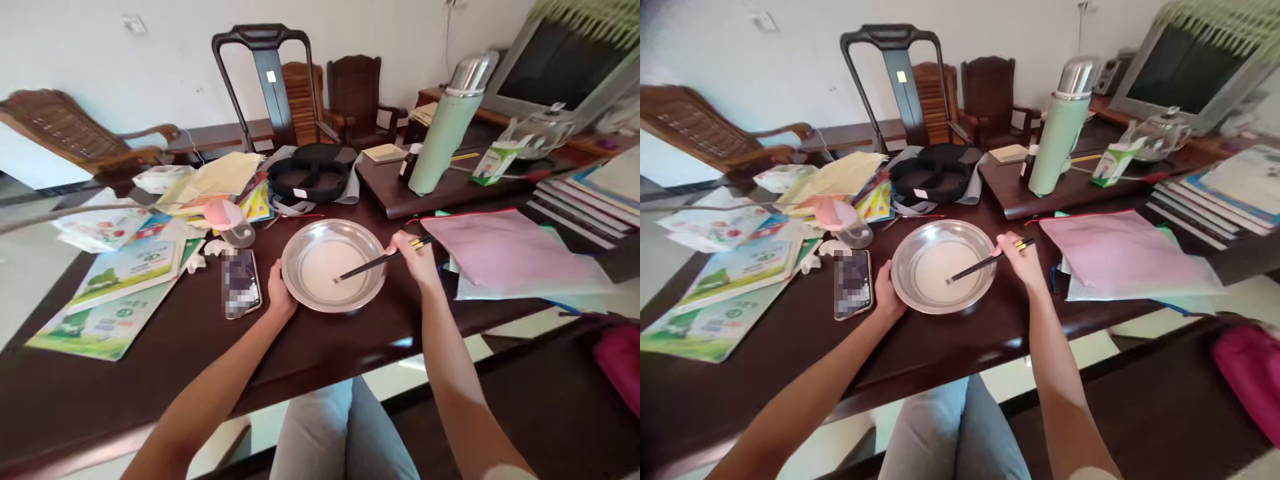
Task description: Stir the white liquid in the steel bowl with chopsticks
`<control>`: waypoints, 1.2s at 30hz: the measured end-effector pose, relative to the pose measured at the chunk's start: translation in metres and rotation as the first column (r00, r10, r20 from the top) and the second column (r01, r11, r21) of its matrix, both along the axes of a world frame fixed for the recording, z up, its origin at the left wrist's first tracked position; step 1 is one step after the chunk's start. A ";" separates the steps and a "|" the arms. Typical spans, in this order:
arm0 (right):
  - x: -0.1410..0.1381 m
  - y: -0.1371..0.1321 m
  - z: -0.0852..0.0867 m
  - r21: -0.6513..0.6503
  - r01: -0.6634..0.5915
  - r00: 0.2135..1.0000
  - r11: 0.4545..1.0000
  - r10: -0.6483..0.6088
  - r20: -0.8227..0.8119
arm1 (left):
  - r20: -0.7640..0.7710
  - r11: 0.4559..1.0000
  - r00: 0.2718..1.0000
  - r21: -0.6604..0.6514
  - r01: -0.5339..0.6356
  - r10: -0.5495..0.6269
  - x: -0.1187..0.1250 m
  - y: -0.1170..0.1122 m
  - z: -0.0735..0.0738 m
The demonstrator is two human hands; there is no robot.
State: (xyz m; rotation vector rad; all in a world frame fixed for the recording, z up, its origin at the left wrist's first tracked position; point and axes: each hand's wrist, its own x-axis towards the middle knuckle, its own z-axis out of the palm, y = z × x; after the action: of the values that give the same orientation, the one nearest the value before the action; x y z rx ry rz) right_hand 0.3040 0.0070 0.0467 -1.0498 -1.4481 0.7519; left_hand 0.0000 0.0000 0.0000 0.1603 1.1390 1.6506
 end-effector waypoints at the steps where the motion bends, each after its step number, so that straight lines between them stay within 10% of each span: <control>1: -0.005 0.000 0.000 0.001 -0.051 0.998 0.999 0.050 0.027 | -0.004 1.000 1.000 0.004 0.003 -0.003 -0.001 0.000 -0.001; 10: -0.001 0.001 -0.002 0.086 0.164 0.986 0.983 -0.164 -0.009 | 0.005 0.997 0.999 0.052 0.051 -0.052 -0.002 0.000 0.003; 16: -0.008 -0.004 0.004 0.012 -0.127 0.990 0.992 0.126 0.056 | 0.016 0.995 0.997 0.061 0.081 -0.082 -0.002 -0.001 0.003; 24: 0.001 -0.003 0.003 0.055 0.045 0.999 0.997 -0.045 -0.006 | 0.010 0.997 0.998 0.044 0.064 -0.064 -0.001 -0.001 0.004; 30: -0.008 -0.006 0.009 0.011 -0.207 0.975 0.978 0.205 0.082 | 0.025 0.999 0.999 0.029 0.046 -0.047 0.001 -0.001 0.008; 36: 0.000 -0.002 0.002 0.051 0.095 0.993 0.994 -0.091 -0.075 | 0.012 0.998 0.998 0.038 0.054 -0.055 0.000 -0.001 0.008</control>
State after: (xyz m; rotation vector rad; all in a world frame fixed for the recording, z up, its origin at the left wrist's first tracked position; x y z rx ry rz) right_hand 0.3036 0.0051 0.0486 -1.0311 -1.3406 0.6737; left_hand 0.0003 -0.0011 0.0079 0.2026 1.0855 1.6231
